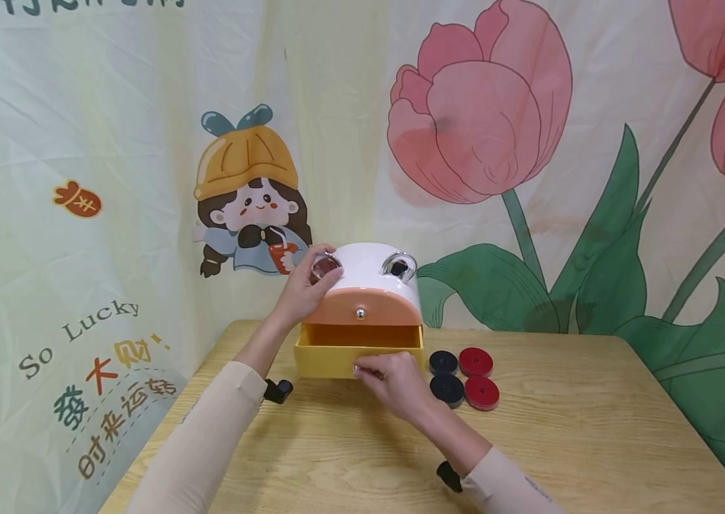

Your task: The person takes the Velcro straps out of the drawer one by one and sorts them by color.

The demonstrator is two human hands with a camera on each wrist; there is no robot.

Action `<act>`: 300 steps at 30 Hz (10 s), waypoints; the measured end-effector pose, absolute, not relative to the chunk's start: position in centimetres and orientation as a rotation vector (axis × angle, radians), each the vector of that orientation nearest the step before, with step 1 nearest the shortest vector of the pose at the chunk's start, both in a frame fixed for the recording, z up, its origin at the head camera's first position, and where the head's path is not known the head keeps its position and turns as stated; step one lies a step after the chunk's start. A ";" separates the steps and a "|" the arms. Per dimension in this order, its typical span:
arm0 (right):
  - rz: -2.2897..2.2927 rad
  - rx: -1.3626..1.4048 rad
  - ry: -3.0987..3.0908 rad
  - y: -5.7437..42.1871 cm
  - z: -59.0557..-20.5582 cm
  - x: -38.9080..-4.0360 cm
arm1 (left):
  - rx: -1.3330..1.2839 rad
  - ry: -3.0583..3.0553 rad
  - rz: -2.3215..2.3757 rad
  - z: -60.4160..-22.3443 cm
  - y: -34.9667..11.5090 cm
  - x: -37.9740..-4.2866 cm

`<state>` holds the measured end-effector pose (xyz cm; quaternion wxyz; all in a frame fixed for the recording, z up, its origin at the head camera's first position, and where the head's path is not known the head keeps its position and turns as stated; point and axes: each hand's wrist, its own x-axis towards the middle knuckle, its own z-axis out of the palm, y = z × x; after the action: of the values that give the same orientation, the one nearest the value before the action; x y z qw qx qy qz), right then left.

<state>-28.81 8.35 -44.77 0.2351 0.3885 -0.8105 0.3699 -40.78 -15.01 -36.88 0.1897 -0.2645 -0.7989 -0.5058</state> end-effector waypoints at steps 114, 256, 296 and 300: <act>0.799 1.006 -2.505 7.7 -48.4 -33.5 | -0.721 -2.149 -1.328 -37.4 -14.5 -41.2; 0.753 1.299 -2.459 8.7 -49.1 -25.7 | -0.688 -2.136 -1.353 -37.3 -14.4 -41.0; 1.072 1.476 -2.064 8.2 -45.5 -26.0 | -0.680 -2.173 -1.375 -37.4 -14.4 -41.1; 1.048 1.412 -2.133 8.0 -44.8 -26.5 | -0.682 -2.172 -1.369 -37.3 -14.4 -41.1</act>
<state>-26.48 8.00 -44.77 0.1876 0.5016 -0.7580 0.3724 -41.09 -14.37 -37.31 0.2401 -0.2493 -0.7936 -0.5004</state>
